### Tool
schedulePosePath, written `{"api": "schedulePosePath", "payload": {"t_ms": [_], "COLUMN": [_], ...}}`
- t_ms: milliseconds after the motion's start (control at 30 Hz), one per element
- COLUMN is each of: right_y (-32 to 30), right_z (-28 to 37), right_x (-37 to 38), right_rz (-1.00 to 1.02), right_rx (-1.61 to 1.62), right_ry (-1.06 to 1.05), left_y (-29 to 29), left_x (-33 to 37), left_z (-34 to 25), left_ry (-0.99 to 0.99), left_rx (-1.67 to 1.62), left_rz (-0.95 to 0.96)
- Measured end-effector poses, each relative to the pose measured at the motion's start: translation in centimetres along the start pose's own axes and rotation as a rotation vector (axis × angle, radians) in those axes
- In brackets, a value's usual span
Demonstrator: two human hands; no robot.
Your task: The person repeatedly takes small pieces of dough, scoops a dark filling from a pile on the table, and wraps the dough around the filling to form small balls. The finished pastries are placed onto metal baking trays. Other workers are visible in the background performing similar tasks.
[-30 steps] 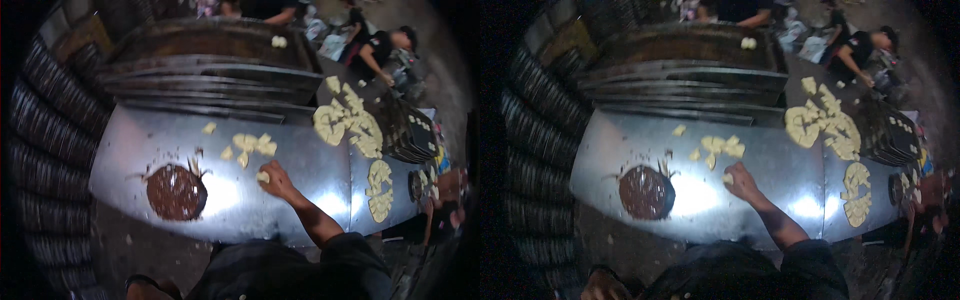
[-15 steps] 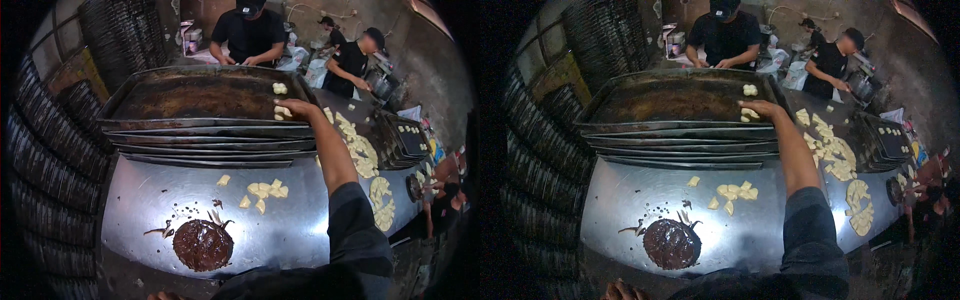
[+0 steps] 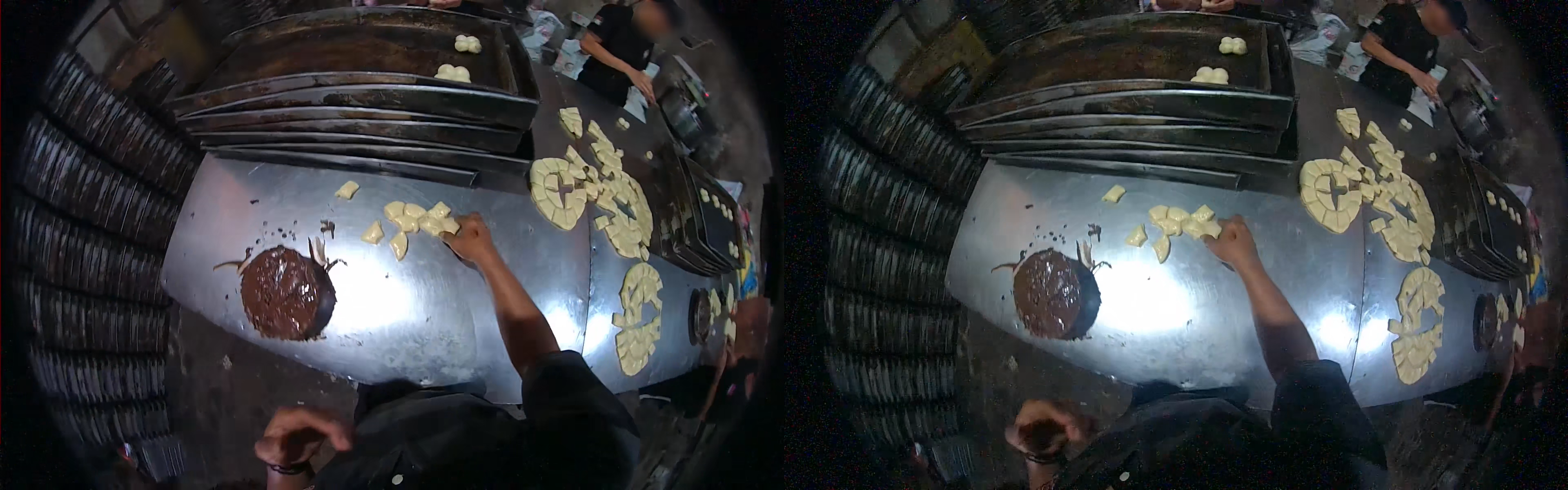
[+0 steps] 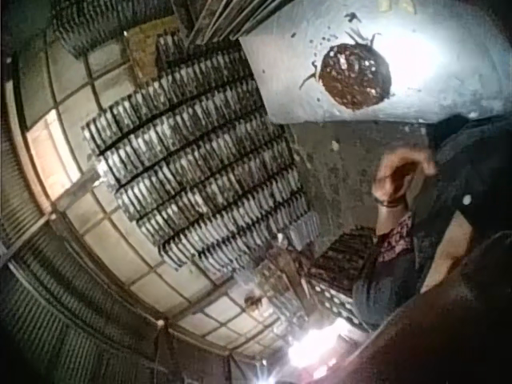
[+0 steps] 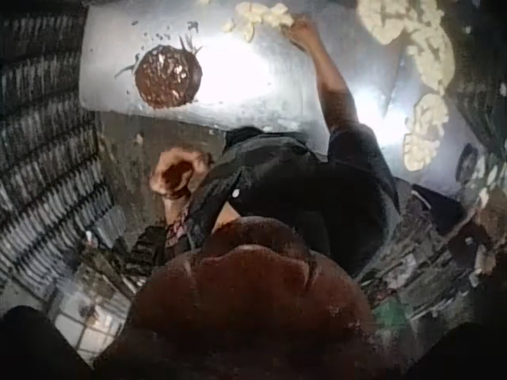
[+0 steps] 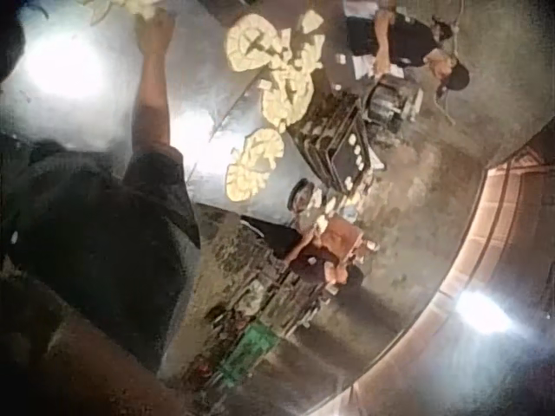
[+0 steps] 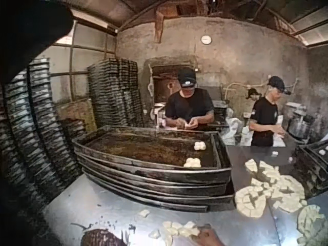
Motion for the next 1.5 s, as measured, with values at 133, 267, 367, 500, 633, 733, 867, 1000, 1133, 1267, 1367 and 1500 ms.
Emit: {"api": "schedulePosePath", "payload": {"t_ms": [133, 267, 367, 500, 633, 733, 867, 1000, 1133, 1267, 1367, 1500], "right_y": [1.3, 2.7, -2.9, -6.7, -6.4, -5.6, -4.3, -1.2, 2.8, 1.4, 3.3, 5.0], "right_z": [1.6, -4.0, -7.3, -5.7, 7.7, 15.7, 20.7, 25.1, 29.5, 34.8, 35.6, 34.2], "right_x": [-1.1, -2.5, -7.8, -14.8, -18.8, -20.8, -23.5, -25.3, -19.8, -13.5, -12.7, -13.1], "right_rz": [-0.036, 0.229, 0.061, 0.26, 0.583, 0.78, 1.146, 1.563, 1.127, 0.477, 0.401, 0.493], "right_rx": [0.193, 0.674, 1.116, 1.027, 1.138, 1.351, 1.476, 1.218, 0.761, 0.338, 0.173, 0.176], "right_ry": [-0.023, 0.4, 0.72, 0.716, 0.522, 0.554, 0.86, 0.728, -0.082, -0.825, -0.882, -0.868], "left_y": [1.4, 1.3, -1.9, -6.4, -6.5, -7.8, -9.1, -13.5, -19.1, -23.5, -25.7, -25.7], "left_x": [0.8, 2.7, 1.8, 2.8, 6.2, 5.6, 3.0, -0.2, -3.6, -8.3, -11.0, -11.5], "left_z": [4.8, 8.7, 12.2, 15.1, 14.6, 13.8, 9.4, 8.9, 10.0, 7.9, 7.9, 7.3], "left_ry": [-0.045, -0.069, -0.126, -0.133, 0.288, 0.261, 0.379, 0.437, 0.241, 0.172, 0.108, 0.157], "left_rx": [0.12, 0.164, 0.018, 0.388, 0.537, 0.44, 0.619, 0.8, 0.132, 0.201, 0.165, 0.044], "left_rz": [-0.194, -0.248, -0.401, -0.637, -0.784, -0.893, -0.841, -0.902, -0.944, -1.051, -1.083, -1.062]}}
Point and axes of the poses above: each hand's wrist, its own x-axis towards the middle knuckle, its own y-axis out of the palm, z = x × y, the point moved 10 cm from there along x, towards the middle knuckle, and after that the axes turned 7 degrees about -z, right-handed, at the moved point
